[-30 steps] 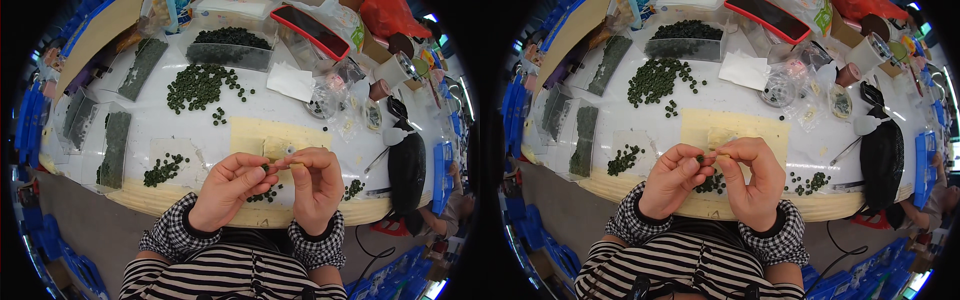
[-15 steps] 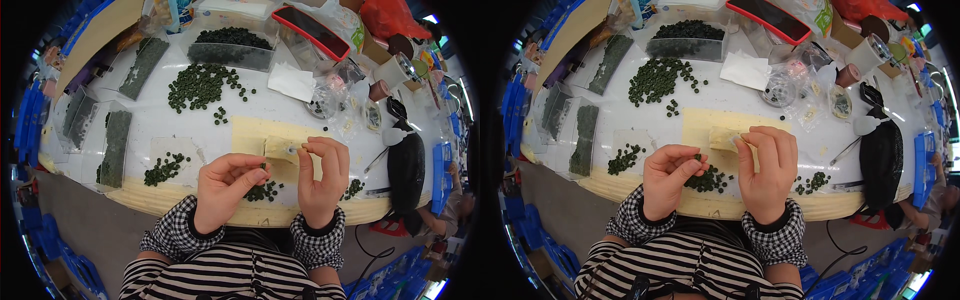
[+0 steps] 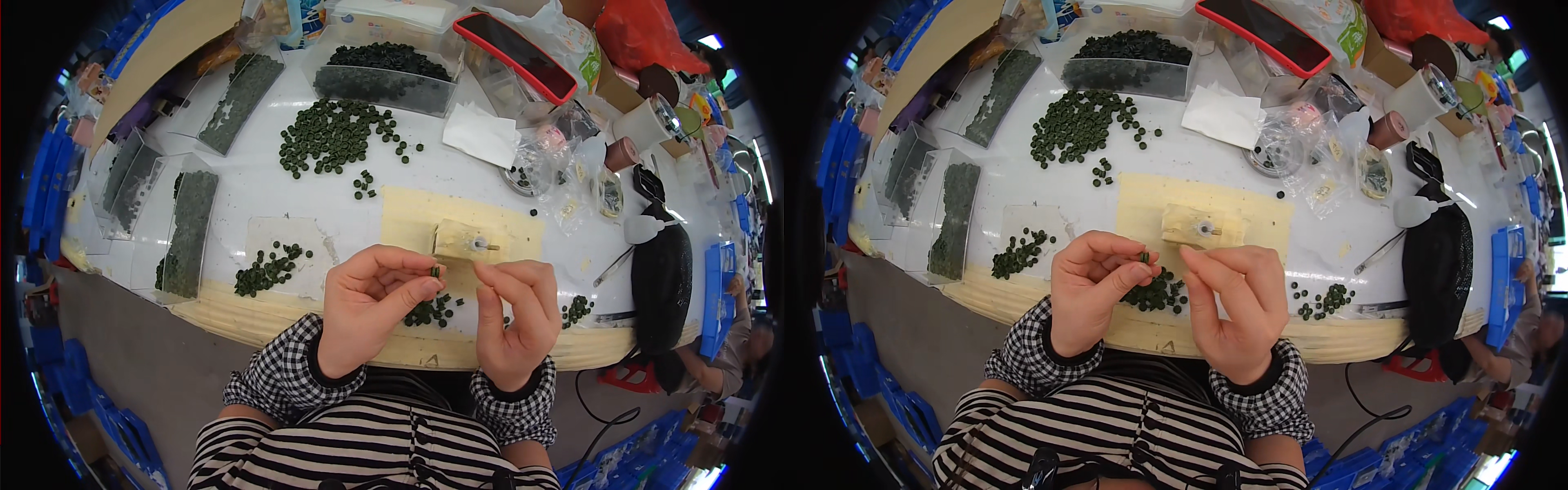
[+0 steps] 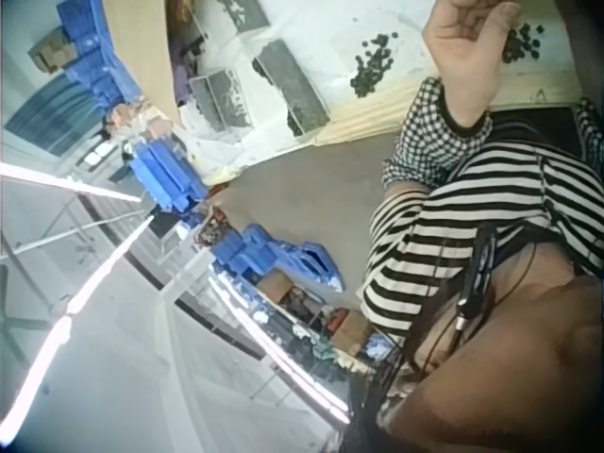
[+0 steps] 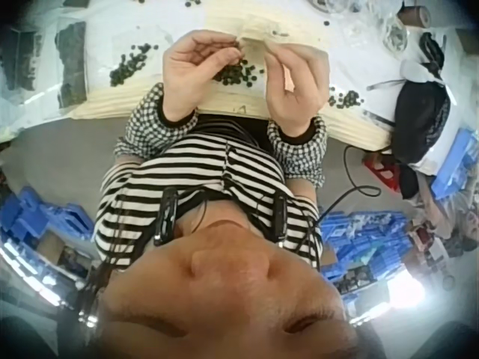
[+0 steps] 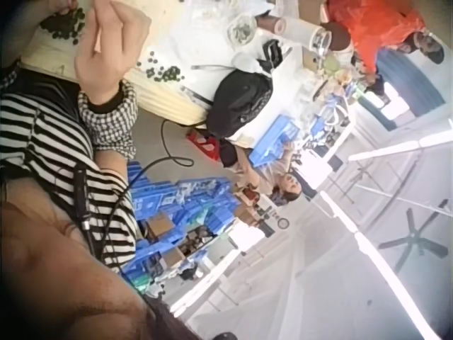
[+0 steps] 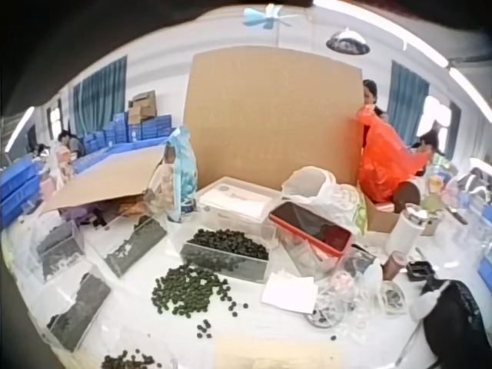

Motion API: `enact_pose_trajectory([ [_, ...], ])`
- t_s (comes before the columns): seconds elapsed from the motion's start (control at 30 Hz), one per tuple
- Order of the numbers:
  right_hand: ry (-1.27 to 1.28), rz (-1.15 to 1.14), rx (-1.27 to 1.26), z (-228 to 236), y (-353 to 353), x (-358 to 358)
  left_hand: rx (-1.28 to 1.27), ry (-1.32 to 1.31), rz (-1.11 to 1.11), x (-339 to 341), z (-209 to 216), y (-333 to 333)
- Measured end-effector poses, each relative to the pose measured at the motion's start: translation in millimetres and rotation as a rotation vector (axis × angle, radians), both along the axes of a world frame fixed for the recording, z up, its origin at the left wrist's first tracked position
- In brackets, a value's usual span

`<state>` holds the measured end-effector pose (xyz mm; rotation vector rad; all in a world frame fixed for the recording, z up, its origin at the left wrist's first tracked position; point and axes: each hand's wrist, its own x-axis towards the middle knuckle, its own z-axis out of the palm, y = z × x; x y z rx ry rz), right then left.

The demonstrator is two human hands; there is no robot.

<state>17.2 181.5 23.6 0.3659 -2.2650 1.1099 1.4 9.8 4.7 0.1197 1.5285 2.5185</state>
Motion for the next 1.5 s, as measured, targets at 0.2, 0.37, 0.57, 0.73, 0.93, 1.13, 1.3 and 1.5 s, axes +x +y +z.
enact_pose_trajectory([
  [0.2, -0.049, 0.163, -0.078, -7.4, -8.0, 0.9, 0.028, 0.055, -0.017, 0.2, -4.3, -0.3],
  [0.37, -0.081, 0.18, -0.112, -8.8, -6.6, 0.7, -0.035, 0.135, -0.032, -1.8, -4.0, -1.5],
  [0.57, -0.064, 0.192, -0.104, -9.7, -5.2, 0.4, -0.048, 0.113, -0.049, -2.0, -1.3, -2.3],
  [0.73, -0.057, 0.218, -0.102, -10.0, -5.4, 0.1, 0.023, 0.025, -0.025, -0.7, 1.3, 0.0],
  [0.93, -0.058, 0.222, -0.086, -9.7, -5.3, -0.1, -0.03, 0.033, -0.028, -1.2, -0.1, -1.8],
  [1.13, -0.057, 0.242, -0.088, -11.0, -5.3, -0.1, -0.093, 0.116, 0.002, -2.5, -1.0, -2.1],
  [1.3, -0.065, 0.266, -0.091, -10.9, -3.7, -0.9, -0.136, 0.172, -0.001, -3.0, -3.1, -4.1],
  [1.5, -0.071, 0.274, -0.106, -11.1, -3.2, -0.5, -0.171, 0.197, 0.01, -2.2, -1.9, -4.2],
])
